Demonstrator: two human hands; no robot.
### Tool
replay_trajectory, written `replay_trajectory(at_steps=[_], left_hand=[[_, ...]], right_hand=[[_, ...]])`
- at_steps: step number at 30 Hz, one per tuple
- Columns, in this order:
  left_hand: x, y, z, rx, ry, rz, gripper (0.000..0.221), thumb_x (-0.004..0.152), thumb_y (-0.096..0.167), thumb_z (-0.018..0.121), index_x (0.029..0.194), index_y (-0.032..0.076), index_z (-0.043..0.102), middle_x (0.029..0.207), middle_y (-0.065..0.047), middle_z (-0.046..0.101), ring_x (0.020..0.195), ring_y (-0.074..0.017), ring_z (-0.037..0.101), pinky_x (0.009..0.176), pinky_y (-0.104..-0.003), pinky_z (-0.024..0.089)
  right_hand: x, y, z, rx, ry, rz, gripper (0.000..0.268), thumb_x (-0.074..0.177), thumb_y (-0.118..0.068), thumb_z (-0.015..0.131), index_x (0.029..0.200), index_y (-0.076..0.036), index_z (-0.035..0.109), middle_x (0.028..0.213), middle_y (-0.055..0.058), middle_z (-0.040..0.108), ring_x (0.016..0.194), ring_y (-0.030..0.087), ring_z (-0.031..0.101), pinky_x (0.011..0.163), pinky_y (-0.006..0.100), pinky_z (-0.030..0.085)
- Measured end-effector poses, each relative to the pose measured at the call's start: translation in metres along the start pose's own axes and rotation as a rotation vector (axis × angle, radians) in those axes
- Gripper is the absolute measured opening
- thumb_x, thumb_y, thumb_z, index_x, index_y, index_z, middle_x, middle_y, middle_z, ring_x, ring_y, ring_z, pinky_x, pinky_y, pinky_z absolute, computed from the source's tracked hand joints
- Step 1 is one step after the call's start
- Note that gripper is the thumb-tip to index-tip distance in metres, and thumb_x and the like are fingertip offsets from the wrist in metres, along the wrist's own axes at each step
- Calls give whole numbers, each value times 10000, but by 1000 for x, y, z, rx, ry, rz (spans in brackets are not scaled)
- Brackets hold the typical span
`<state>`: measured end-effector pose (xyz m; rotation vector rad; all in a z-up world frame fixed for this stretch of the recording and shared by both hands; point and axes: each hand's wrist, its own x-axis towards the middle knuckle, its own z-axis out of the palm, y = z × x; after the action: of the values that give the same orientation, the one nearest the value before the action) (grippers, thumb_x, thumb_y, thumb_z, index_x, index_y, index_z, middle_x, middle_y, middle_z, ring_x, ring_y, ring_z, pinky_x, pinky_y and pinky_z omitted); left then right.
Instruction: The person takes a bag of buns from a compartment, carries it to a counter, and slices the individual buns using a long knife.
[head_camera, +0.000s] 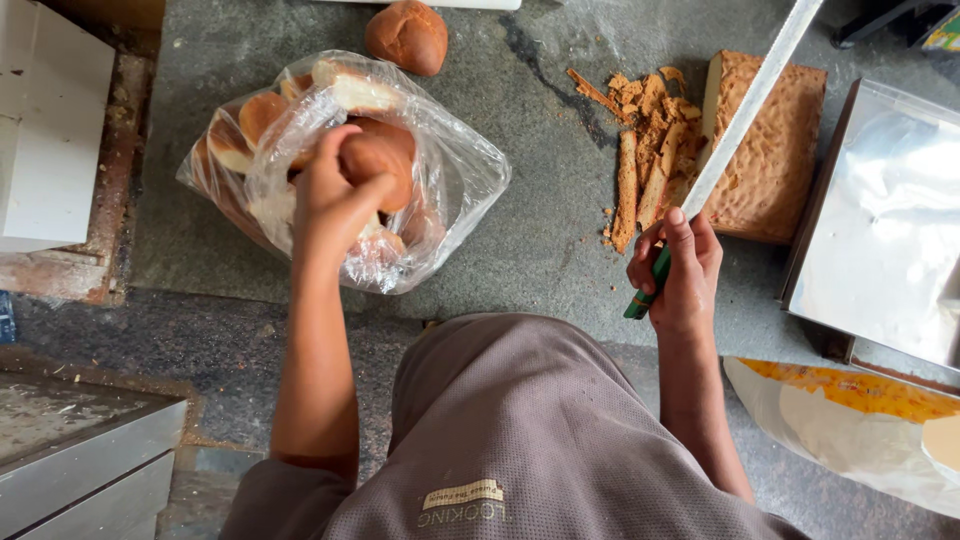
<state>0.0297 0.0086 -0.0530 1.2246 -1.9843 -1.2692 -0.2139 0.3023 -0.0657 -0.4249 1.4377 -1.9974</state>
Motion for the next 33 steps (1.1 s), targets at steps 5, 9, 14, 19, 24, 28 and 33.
replay_trajectory(at_steps=[5, 9, 14, 19, 24, 28, 33], left_hand=[[-6, 7, -25, -803, -36, 19, 646, 774, 21, 694, 1365, 127, 456, 1423, -168, 509, 1321, -299, 566, 1068, -509, 542], [-21, 13, -19, -1389, -230, 102, 630, 829, -18, 666, 1437, 43, 513, 1501, -155, 518, 1442, -296, 511, 1239, -489, 453], [-34, 9, 12, -1637, -371, -59, 483, 929, 98, 728, 1364, 0, 541, 1431, -156, 580, 1352, -280, 561, 1157, -484, 477], [-22, 4, 27, -1394, -235, -65, 344, 1033, 119, 740, 1279, 67, 507, 1339, -143, 611, 1262, -278, 612, 1089, -482, 490], [-16, 26, 15, -1485, -96, 152, 381, 997, 116, 746, 1271, 84, 483, 1390, -114, 585, 1348, -262, 576, 1175, -478, 477], [-15, 46, 23, -1492, -164, 162, 642, 936, 127, 751, 1501, 65, 452, 1451, -99, 564, 1369, -237, 537, 1196, -431, 427], [-21, 50, 32, -1383, -290, 162, 666, 945, 61, 767, 1530, 8, 454, 1443, -124, 561, 1368, -244, 532, 1183, -447, 425]], right_hand=[[5, 6, 14, -41, -47, 46, 264, 1106, -298, 561, 991, -78, 472, 727, 84, 575, 433, 98, 401, 399, 250, 317], [7, 12, 40, -61, -93, 93, 259, 1105, -296, 541, 989, -69, 493, 720, 80, 576, 450, 92, 419, 403, 247, 330], [7, 6, 80, -308, -234, 192, 279, 1046, -341, 507, 992, -67, 515, 659, 58, 595, 399, 86, 425, 349, 255, 325], [0, -4, 104, -340, -328, 234, 330, 1055, -355, 528, 968, -36, 517, 655, 65, 603, 401, 83, 442, 355, 259, 331], [-2, -16, 120, -321, -411, 177, 357, 1070, -372, 530, 976, -29, 499, 665, 63, 612, 416, 73, 453, 374, 252, 349], [-7, -22, 132, -462, -422, 153, 339, 1030, -394, 534, 965, -61, 546, 658, 12, 606, 429, 58, 442, 383, 242, 345], [-11, -25, 136, -685, -432, 31, 395, 1040, -425, 562, 866, -70, 562, 632, -8, 568, 509, 44, 480, 457, 241, 402]])
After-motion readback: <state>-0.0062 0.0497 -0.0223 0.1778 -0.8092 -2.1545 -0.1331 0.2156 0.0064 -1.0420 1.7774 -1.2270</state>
